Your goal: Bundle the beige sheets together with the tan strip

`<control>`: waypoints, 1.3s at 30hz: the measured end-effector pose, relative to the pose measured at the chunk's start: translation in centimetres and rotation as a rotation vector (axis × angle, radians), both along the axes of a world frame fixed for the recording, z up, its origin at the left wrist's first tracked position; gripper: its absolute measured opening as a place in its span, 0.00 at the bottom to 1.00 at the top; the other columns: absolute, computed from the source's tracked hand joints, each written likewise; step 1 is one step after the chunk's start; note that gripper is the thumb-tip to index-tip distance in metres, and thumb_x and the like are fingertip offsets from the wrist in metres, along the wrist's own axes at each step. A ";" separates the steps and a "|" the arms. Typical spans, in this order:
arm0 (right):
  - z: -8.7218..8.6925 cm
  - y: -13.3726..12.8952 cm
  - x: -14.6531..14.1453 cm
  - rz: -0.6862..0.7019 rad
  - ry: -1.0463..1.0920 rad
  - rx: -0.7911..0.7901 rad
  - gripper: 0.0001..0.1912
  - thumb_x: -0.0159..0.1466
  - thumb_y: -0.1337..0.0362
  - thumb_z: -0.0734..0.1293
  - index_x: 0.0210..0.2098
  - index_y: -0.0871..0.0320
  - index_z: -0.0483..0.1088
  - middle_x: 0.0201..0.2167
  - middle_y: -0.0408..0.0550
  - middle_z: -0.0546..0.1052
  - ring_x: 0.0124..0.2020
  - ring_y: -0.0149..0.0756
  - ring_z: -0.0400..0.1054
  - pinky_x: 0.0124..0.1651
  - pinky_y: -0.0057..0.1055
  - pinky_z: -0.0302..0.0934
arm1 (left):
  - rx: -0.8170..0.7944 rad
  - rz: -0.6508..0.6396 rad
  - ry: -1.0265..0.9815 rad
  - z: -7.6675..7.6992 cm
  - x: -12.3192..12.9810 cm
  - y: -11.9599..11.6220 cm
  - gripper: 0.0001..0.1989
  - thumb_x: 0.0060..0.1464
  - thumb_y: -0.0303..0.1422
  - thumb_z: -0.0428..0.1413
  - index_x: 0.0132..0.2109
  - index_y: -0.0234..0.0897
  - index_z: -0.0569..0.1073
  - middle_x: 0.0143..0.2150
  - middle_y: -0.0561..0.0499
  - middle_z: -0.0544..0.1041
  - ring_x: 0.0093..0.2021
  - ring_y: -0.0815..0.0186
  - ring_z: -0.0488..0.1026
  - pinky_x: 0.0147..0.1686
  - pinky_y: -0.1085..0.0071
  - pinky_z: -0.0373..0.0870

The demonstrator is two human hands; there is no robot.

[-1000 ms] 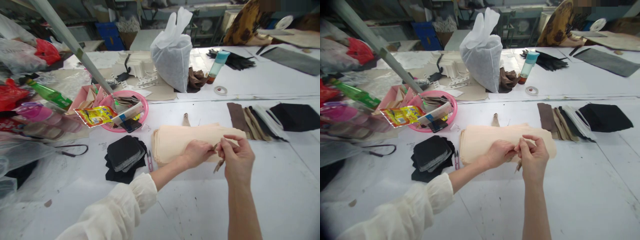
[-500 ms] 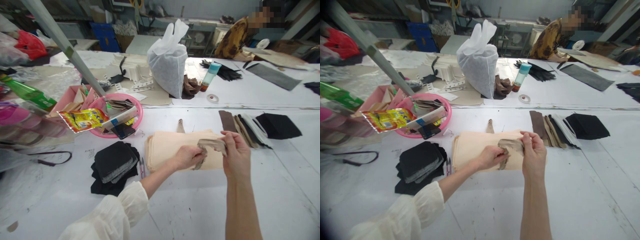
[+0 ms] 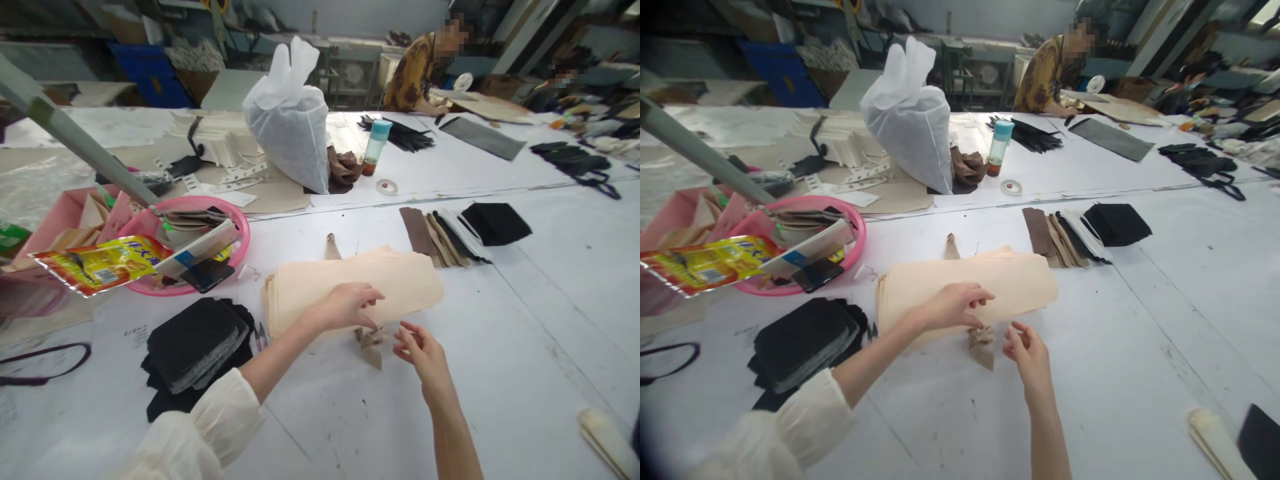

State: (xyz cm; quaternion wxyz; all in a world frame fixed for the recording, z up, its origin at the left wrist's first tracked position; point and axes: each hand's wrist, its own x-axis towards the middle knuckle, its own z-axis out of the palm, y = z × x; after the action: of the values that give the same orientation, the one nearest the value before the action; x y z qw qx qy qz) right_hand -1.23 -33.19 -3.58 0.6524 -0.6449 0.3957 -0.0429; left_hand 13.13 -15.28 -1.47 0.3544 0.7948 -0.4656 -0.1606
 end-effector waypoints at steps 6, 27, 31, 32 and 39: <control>-1.9 0.9 2.7 -0.374 -0.162 0.476 0.33 0.33 0.60 0.84 0.36 0.60 0.71 0.33 0.45 0.80 0.34 0.33 0.76 0.39 0.25 0.74 | 0.073 0.254 -0.333 0.9 1.4 0.6 0.22 0.56 0.35 0.62 0.56 0.36 0.72 0.56 0.42 0.72 0.56 0.55 0.69 0.57 0.61 0.65; -2.5 2.5 3.4 -0.616 -0.213 0.417 0.26 0.49 0.63 0.79 0.45 0.55 0.70 0.36 0.38 0.78 0.32 0.24 0.71 0.31 0.17 0.66 | 0.488 0.273 -0.185 -0.4 5.3 1.0 0.40 0.46 0.63 0.57 0.57 0.39 0.65 0.54 0.39 0.72 0.53 0.48 0.71 0.47 0.57 0.68; -1.7 3.2 3.4 -0.555 -0.234 0.501 0.21 0.47 0.65 0.80 0.38 0.60 0.73 0.34 0.44 0.79 0.33 0.29 0.73 0.37 0.23 0.70 | 0.491 0.271 -0.170 -0.4 5.3 1.0 0.40 0.46 0.63 0.57 0.56 0.39 0.66 0.54 0.39 0.72 0.52 0.47 0.72 0.46 0.58 0.69; -1.5 3.2 3.7 -0.539 -0.229 0.537 0.18 0.48 0.66 0.79 0.36 0.61 0.73 0.34 0.45 0.80 0.33 0.30 0.74 0.37 0.24 0.71 | 0.490 0.271 -0.173 -0.4 5.3 1.0 0.39 0.46 0.63 0.57 0.56 0.39 0.66 0.53 0.39 0.72 0.52 0.47 0.72 0.46 0.57 0.69; -0.5 2.8 5.9 -0.610 -0.154 0.713 0.05 0.61 0.66 0.71 0.36 0.57 0.72 0.31 0.44 0.81 0.33 0.33 0.76 0.34 0.29 0.74 | 0.480 0.278 -0.175 -0.6 5.2 1.1 0.40 0.47 0.63 0.56 0.56 0.38 0.66 0.53 0.39 0.72 0.52 0.47 0.72 0.48 0.56 0.68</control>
State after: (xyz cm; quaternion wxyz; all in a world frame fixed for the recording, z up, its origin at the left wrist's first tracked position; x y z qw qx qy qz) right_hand 4.71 -30.38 -4.07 0.8182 -0.2302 0.5075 -0.1416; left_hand 18.34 -14.22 -2.07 0.1331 0.9230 -0.3297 -0.1469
